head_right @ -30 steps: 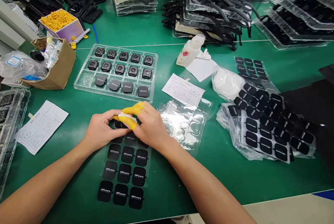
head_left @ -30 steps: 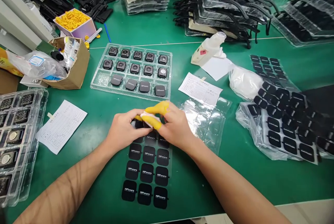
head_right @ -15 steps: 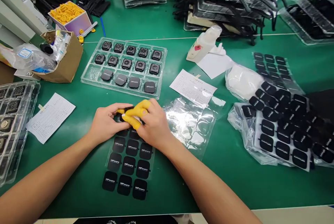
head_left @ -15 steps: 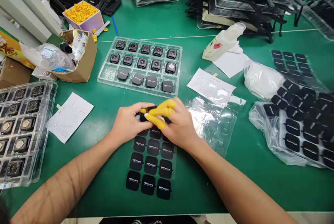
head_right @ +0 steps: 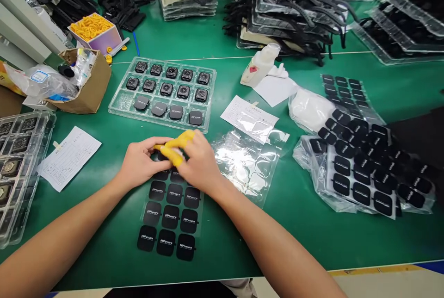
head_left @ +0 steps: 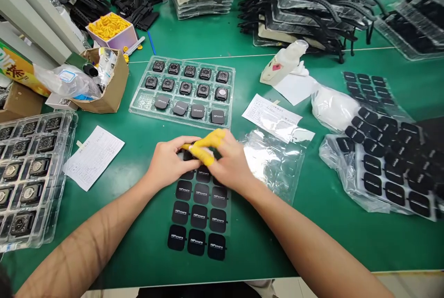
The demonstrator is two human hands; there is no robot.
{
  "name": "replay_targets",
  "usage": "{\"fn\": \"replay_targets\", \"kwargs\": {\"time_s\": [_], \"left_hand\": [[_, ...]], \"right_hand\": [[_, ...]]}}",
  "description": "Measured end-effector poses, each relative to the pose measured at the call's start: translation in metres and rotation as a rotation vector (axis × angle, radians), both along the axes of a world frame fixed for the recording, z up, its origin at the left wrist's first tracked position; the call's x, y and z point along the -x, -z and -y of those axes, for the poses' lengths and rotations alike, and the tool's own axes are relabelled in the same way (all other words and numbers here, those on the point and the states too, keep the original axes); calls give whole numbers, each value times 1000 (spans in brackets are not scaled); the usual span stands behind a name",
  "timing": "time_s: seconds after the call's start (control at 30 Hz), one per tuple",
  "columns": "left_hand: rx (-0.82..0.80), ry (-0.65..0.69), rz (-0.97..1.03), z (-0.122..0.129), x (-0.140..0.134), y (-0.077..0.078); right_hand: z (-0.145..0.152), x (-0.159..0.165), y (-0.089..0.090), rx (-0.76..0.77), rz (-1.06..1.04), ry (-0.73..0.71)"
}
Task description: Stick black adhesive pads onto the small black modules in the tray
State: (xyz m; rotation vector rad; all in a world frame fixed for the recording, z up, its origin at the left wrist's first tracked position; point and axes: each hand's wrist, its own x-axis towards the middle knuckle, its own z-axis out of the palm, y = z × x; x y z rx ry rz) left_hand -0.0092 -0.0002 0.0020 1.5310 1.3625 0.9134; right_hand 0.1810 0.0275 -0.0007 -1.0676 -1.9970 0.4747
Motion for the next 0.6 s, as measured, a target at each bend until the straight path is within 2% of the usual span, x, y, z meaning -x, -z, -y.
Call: {"fn": "replay_targets", "kwargs": {"time_s": [0.13, 0.2, 0.23, 0.3, 0.4, 0.5, 0.6], "left_hand": [[13, -12, 36, 1, 0, -1], [-6, -22, 57, 2, 0, -1], [-23, -30, 73, 2, 0, -1], [-67, -36, 110, 2, 0, -1], [-149, -19, 135, 3, 2, -3], [-252, -3, 64, 5, 2, -1], [-458, 30, -72, 8, -1, 3]], "right_hand": [[-9, -18, 7, -4, 150, 320], [-2, -24, 3, -45, 142, 376], [4, -23, 0, -53, 109, 358], [15, -17, -4, -10, 29, 230], [24, -5, -4, 187, -57, 42], [23, -2, -2, 419, -173, 25], [20, -6, -5, 570, -267, 63]]}}
